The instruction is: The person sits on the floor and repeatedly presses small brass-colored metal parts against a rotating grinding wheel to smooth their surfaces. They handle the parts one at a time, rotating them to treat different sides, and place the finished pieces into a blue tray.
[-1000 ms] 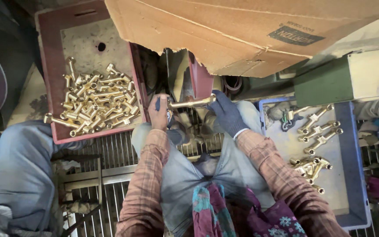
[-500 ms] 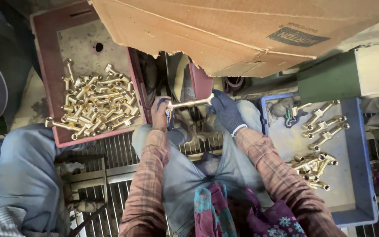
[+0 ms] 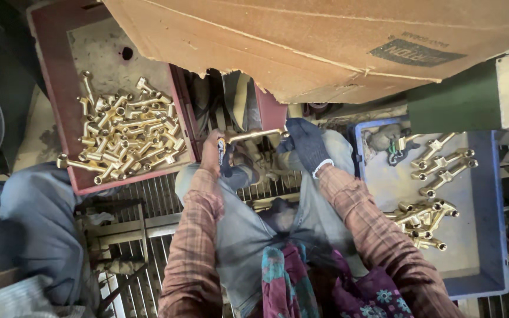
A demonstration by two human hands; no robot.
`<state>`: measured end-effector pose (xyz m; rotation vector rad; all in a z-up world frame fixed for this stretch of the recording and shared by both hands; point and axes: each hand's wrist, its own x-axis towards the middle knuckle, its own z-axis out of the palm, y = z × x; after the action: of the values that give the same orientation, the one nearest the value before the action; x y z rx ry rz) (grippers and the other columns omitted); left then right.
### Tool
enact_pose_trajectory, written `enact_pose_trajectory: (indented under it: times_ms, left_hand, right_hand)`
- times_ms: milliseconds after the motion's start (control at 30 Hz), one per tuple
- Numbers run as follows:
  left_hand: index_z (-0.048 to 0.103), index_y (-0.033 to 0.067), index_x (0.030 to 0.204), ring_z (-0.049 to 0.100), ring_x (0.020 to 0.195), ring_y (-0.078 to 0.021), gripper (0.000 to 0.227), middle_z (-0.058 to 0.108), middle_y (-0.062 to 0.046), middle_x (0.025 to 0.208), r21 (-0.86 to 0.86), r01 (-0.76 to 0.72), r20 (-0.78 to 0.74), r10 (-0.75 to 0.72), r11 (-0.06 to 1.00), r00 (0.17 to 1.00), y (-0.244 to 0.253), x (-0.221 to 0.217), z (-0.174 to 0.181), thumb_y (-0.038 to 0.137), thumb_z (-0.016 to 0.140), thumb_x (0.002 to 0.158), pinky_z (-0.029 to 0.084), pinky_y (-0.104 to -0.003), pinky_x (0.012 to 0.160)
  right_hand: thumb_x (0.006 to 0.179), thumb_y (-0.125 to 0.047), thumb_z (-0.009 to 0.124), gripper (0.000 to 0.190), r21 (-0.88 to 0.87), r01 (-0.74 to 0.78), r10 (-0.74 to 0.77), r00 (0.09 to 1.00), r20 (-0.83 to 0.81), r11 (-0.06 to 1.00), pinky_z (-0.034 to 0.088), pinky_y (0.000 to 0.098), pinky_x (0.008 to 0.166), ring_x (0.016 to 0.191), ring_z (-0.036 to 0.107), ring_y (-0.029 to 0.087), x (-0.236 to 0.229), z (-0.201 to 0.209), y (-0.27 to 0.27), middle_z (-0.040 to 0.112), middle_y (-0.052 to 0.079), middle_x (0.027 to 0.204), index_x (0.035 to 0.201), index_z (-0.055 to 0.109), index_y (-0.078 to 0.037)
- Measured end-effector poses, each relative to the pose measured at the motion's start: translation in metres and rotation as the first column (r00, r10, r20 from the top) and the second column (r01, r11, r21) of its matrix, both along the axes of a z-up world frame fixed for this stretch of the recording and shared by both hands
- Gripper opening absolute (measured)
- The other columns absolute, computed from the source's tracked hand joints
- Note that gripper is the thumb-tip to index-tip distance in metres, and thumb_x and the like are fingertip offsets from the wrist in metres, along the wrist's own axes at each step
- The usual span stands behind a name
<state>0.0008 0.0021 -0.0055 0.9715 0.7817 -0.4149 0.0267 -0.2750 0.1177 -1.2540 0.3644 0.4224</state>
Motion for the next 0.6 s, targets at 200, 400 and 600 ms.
enact_pose_trajectory:
  times_ms: [200,400,600]
  left_hand:
    - [0.055,0.0112,0.068,0.051,0.039,-0.0226,0.036,0.054,-0.008,0.055,-0.16,0.061,-0.123,-0.081,0.985,0.989,0.012,0.011,-0.012,0.044,0.059,0.083,0.04,-0.035,0.034]
    - [0.067,0.0119,0.098,0.057,0.045,-0.0192,0.025,0.062,-0.007,0.068,0.044,0.084,0.225,-0.092,0.996,0.97,0.004,-0.033,0.044,0.033,0.064,0.086,0.045,-0.033,0.037]
    - [0.065,0.0047,0.121,0.061,0.089,-0.0084,0.029,0.065,-0.001,0.105,0.397,-0.146,0.703,-0.198,0.906,0.683,-0.012,-0.06,0.086,0.015,0.077,0.097,0.052,-0.023,0.076]
  right_hand:
    - [0.102,-0.022,0.054,0.031,-0.032,-0.089,0.087,0.995,-0.057,0.996,0.057,0.0373,0.057,0.053,0.058,0.019,0.007,0.01,-0.001,0.059,0.009,0.067,0.092,0.063,0.006]
    - [0.103,-0.024,0.054,0.031,-0.168,-0.319,0.303,0.946,-0.115,0.933,0.057,0.0327,0.065,0.065,0.066,0.016,-0.014,0.049,-0.027,0.068,0.01,0.08,0.109,0.065,0.004]
    - [0.106,-0.005,0.055,0.039,-0.59,-0.129,0.548,0.565,0.617,0.797,0.051,0.0357,0.1,0.116,0.062,0.023,-0.038,0.056,-0.042,0.061,0.013,0.134,0.145,0.052,-0.003]
